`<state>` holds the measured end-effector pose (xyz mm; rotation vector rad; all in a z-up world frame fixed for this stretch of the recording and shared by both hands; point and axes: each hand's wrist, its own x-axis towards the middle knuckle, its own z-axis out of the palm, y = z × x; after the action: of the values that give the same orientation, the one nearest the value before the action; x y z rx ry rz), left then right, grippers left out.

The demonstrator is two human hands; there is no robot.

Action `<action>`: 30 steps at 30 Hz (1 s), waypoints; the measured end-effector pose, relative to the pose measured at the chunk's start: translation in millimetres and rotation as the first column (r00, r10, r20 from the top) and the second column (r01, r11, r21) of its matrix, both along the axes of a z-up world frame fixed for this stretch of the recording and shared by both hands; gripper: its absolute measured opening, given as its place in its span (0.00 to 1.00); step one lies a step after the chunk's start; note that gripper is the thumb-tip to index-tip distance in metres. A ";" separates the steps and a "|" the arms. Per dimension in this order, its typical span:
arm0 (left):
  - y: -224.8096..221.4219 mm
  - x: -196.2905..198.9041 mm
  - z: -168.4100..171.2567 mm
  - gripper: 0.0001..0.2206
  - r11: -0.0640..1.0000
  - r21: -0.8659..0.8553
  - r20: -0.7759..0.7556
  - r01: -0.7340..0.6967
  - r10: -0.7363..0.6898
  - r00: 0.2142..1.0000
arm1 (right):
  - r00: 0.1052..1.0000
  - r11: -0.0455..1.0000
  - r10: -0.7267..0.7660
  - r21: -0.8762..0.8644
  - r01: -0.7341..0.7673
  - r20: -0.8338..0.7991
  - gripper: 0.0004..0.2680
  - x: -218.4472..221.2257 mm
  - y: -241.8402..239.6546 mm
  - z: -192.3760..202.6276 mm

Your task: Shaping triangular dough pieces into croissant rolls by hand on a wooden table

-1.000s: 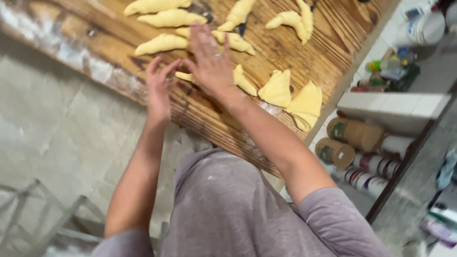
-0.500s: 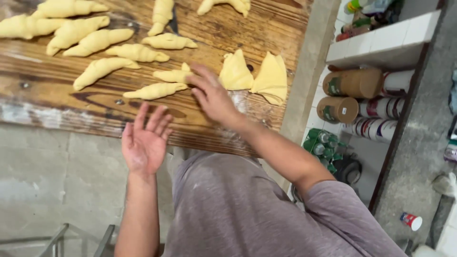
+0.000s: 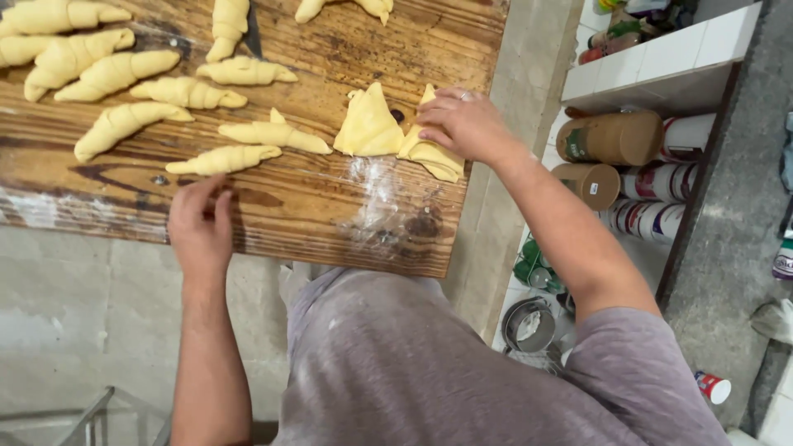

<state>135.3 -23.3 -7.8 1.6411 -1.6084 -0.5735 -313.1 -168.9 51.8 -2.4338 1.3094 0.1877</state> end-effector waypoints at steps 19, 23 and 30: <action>-48.3 -93.0 48.5 0.15 0.962 -0.197 0.126 0.188 -0.166 0.978 | -0.071 0.229 -0.967 0.958 0.171 0.244 0.23 5.3 -7.3 26.6; -55.1 -152.2 75.9 0.25 0.959 -0.148 -0.354 0.240 -0.278 0.893 | 0.054 0.359 -0.933 0.932 0.058 0.356 0.17 33.4 33.1 12.6; -22.7 -187.2 59.0 0.14 0.796 0.180 -0.944 0.578 -0.026 0.330 | 0.357 0.629 -0.775 0.693 0.352 0.522 0.12 61.9 81.4 24.0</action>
<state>-51.9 -46.0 51.2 0.8690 -0.8739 -1.8888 -251.3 -87.5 75.8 -1.1666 1.3495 -0.6596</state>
